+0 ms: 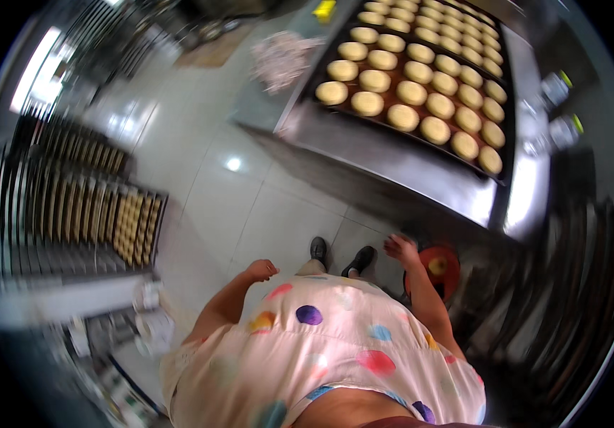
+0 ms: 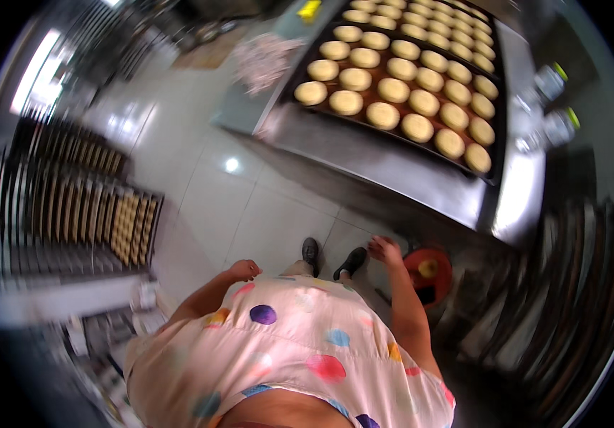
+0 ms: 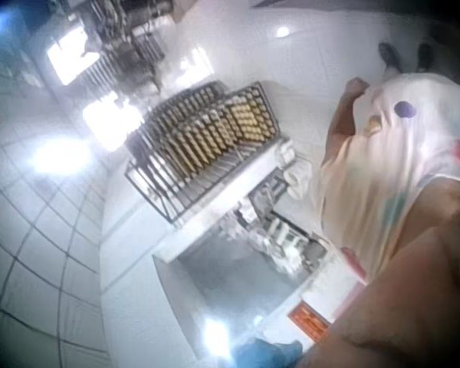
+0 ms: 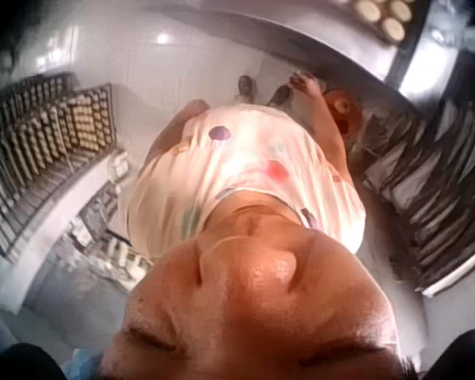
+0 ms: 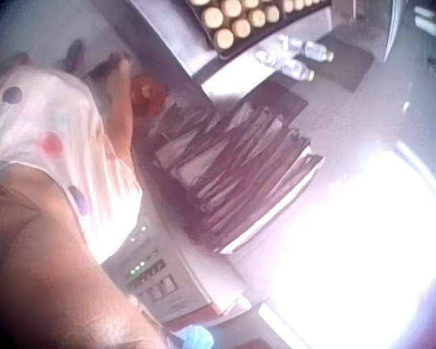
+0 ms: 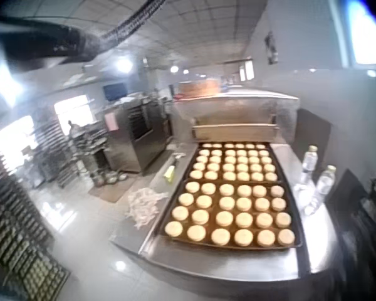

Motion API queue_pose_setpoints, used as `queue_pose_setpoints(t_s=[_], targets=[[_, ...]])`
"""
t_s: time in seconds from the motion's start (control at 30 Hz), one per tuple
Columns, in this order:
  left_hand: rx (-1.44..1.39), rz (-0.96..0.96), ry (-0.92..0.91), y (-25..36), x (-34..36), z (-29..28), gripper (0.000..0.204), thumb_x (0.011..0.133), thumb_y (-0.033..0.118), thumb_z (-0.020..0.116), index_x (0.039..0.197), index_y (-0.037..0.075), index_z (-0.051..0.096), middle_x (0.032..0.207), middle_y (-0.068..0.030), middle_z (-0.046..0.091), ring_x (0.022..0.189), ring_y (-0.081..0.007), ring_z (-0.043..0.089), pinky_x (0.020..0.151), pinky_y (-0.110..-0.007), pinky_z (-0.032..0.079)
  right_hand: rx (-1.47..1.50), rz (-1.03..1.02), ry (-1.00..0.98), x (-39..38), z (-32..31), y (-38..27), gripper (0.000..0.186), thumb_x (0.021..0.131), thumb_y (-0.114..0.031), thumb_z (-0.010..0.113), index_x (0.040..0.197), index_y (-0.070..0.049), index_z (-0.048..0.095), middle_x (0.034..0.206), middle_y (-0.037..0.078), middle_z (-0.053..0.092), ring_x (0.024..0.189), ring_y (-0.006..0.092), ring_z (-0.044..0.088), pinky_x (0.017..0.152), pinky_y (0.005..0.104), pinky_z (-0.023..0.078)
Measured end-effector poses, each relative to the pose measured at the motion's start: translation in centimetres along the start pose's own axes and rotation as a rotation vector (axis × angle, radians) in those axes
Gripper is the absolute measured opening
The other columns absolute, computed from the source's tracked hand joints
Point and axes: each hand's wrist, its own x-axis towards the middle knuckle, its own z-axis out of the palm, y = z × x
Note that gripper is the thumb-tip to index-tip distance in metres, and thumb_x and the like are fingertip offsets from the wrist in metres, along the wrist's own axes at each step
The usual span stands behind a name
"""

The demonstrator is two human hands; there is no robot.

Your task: The person carries trays of cookies from a rack and slides them into an industrial oven.

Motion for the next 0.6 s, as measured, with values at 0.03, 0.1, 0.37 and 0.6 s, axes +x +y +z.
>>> queue_pose_setpoints(t_s=[0.03, 0.1, 0.37, 0.6], targets=[[-0.063, -0.069, -0.011, -1.9, -0.5, 0.3, 0.042, 0.080, 0.041, 0.061, 0.080, -0.001, 0.063, 0.073, -0.0101, 0.064, 0.057, -0.0175, 0.061, 0.051, -0.031, 0.049, 0.046, 0.035, -0.008, 1.6, -2.6, 1.8, 0.027, 0.082, -0.024, 0.063, 0.099, -0.005, 0.056, 0.089, 0.012, 0.063, 0.083, 0.0279, 0.063, 0.075, 0.0383, 0.052], [-0.126, -0.142, 0.087, -4.6, -0.3, 1.4, 0.041, 0.081, 0.039, 0.058, 0.073, -0.001, 0.063, 0.074, -0.0121, 0.065, 0.056, -0.0182, 0.061, 0.049, -0.034, 0.049, 0.051, 0.059, 0.093, 2.7, -5.3, 4.0, 0.026, 0.082, -0.023, 0.062, 0.099, -0.004, 0.055, 0.088, 0.012, 0.063, 0.081, 0.0295, 0.063, 0.071, 0.0404, 0.052], [-0.577, 0.265, 0.277, -3.8, -1.4, 2.7, 0.035, 0.080, 0.035, 0.061, 0.091, 0.002, 0.061, 0.078, -0.0096, 0.065, 0.063, -0.0187, 0.062, 0.059, -0.031, 0.049, -0.221, 0.199, 0.168, 0.4, -3.6, 6.3, 0.026, 0.082, -0.019, 0.059, 0.100, -0.001, 0.054, 0.089, 0.014, 0.063, 0.077, 0.0290, 0.063, 0.066, 0.0397, 0.054], [-0.507, 0.249, 0.462, -15.9, -6.4, 1.8, 0.035, 0.082, 0.035, 0.060, 0.098, 0.003, 0.060, 0.083, -0.0086, 0.066, 0.073, -0.0170, 0.063, 0.067, -0.032, 0.049, -0.519, 0.195, -0.102, 2.4, 17.7, 11.0, 0.034, 0.085, -0.021, 0.059, 0.107, 0.003, 0.051, 0.099, 0.016, 0.060, 0.085, 0.0268, 0.063, 0.067, 0.0327, 0.054]])
